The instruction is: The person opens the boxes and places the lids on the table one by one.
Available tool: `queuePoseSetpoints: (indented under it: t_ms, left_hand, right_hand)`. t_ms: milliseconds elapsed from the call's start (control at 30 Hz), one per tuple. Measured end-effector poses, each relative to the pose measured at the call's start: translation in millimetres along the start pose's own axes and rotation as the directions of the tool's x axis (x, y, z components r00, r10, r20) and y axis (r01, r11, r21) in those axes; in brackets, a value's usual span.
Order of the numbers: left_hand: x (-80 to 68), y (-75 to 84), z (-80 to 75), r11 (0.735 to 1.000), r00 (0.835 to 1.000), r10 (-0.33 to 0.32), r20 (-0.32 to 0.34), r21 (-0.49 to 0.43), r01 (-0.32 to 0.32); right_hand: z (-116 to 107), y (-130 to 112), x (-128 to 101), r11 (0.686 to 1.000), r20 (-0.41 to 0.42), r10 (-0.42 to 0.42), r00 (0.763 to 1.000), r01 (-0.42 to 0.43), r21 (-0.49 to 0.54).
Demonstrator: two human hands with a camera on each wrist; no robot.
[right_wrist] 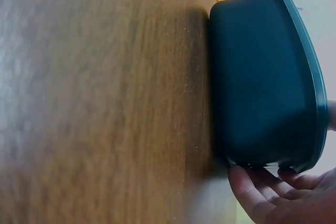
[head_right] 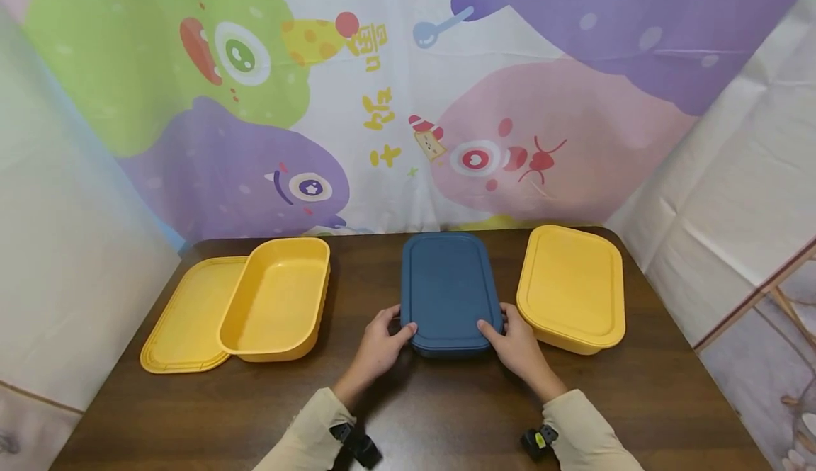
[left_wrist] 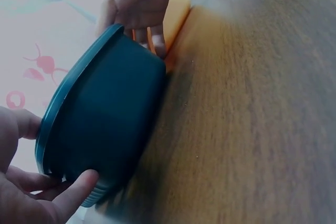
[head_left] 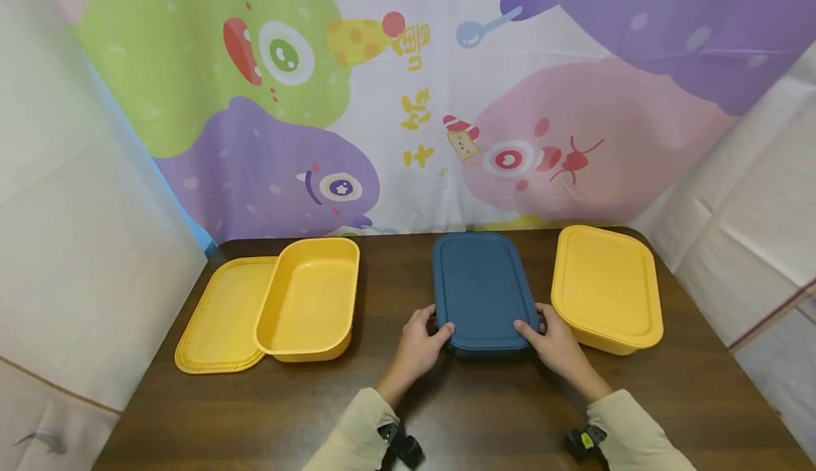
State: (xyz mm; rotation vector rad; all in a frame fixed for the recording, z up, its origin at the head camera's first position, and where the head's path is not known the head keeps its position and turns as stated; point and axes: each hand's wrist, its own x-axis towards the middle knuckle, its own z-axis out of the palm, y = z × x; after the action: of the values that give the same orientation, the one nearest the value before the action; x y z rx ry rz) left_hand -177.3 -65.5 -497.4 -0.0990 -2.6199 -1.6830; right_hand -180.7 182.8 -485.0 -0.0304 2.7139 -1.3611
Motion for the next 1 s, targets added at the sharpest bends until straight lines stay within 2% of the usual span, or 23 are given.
queuePoseSetpoints:
  t_ms: [300, 533, 667, 800, 1000]
  left_hand:
    - [-1.5, -0.3, 1.2, 1.000, 1.000, -0.013, -0.010, 0.008, 0.013]
    - [-2.1, 2.1, 1.7, 1.000, 0.999, 0.015, -0.050, 0.009, -0.014]
    - [-3.7, 4.7, 0.6, 0.994, 0.995, 0.065, -0.072, 0.095, -0.058]
    - [-4.8, 9.7, -0.8, 0.977, 0.991, 0.103, -0.082, 0.196, -0.085]
    - [-4.4, 17.0, 0.5, 0.950, 0.983, 0.155, -0.099, 0.289, -0.121]
  right_hand:
    - [2, 3, -1, 1.000, -0.014, 0.019, 1.000, -0.020, -0.018]
    - [2, 1, -1, 0.999, -0.013, 0.032, 0.999, -0.033, -0.018]
    - [2, -1, -2, 0.999, 0.000, 0.051, 0.999, -0.051, -0.006]
    - [3, -2, -2, 0.999, 0.006, 0.052, 0.999, -0.052, 0.006]
    - [3, 0, -1, 0.999, -0.001, 0.047, 0.999, -0.047, 0.001]
